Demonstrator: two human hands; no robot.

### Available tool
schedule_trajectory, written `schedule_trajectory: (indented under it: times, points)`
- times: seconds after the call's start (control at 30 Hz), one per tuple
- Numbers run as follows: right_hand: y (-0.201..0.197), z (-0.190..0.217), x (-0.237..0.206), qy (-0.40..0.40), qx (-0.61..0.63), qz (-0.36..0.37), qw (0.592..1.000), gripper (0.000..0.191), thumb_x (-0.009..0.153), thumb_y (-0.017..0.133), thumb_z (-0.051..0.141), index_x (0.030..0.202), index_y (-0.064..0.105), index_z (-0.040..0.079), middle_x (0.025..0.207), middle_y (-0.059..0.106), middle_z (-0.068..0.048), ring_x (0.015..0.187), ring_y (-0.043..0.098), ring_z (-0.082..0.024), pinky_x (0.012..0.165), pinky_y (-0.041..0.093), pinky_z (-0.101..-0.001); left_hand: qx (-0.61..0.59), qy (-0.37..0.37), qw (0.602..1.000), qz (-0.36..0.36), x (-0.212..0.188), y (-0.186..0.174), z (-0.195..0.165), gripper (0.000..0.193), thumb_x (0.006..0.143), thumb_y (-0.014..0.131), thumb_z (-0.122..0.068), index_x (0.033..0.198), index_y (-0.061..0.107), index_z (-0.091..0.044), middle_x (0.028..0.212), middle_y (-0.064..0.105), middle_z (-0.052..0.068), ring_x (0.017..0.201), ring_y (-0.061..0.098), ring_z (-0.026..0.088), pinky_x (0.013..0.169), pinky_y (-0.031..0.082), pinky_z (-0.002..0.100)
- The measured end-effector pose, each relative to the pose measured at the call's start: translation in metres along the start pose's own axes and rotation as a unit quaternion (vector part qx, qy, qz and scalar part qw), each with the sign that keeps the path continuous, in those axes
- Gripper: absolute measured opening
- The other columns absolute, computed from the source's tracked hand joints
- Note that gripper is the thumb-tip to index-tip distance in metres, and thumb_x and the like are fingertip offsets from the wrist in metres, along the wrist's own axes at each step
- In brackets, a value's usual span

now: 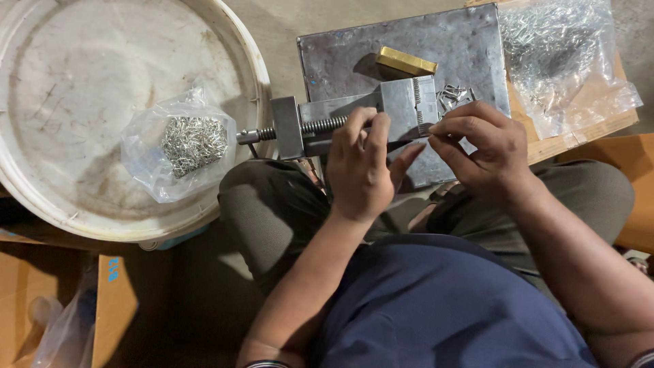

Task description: The person sits on the floor and uses a bench vise to assemble small metal parts. They pick up individual pieces from a pile on the vise base, insert them into the vise jaws, and tighten the screw to secure them.

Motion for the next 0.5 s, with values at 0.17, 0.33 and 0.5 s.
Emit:
schedule_trajectory:
  times: [0.17,0.33,0.5]
  points:
    - [-0.0026,0.0027,0.0032,-0.020,-0.045,0.021,0.999,0.015,0.094,0.080,0.004,0.106,0.071,0.004,0.102,0.070,-0.011,0.087,0.073,-0.021,0.075,0.059,-0.0303,0.009,-0.027,0.999,0.024,0.0077,0.0017,0.0038,0.070,0.094,0.082,-0.046,0.141,0.047,-0.007,0.130,0.057,0.015,0.111,0.063,0.032,0.089,0.055,0.038]
    - [-0.0026,0.0035,0.0073,-0.026,-0.039,0.029,0.998,0.016,0.095,0.081,0.005,0.108,0.071,0.004,0.102,0.070,-0.010,0.087,0.074,-0.020,0.074,0.059,-0.0295,0.004,-0.023,0.999,0.021,0.0082,0.0002,0.0062,0.071,0.092,0.084,-0.044,0.140,0.048,-0.006,0.129,0.059,0.015,0.114,0.064,0.033,0.090,0.056,0.037]
    - [-0.0012,0.0056,0.0088,-0.034,-0.054,0.032,0.997,0.018,0.093,0.082,0.008,0.108,0.073,0.006,0.103,0.070,-0.009,0.088,0.072,-0.021,0.075,0.058,-0.0321,-0.003,-0.031,0.999,0.030,0.0066,0.0015,0.0088,0.075,0.090,0.086,-0.046,0.139,0.049,-0.004,0.127,0.060,0.015,0.113,0.064,0.032,0.093,0.057,0.039]
Point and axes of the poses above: each hand's wrist, its own x-axis towards the middle knuckle, its own y-axis out of the palm, z = x × y, the point moved 4 cm from there along x, towards the middle knuckle
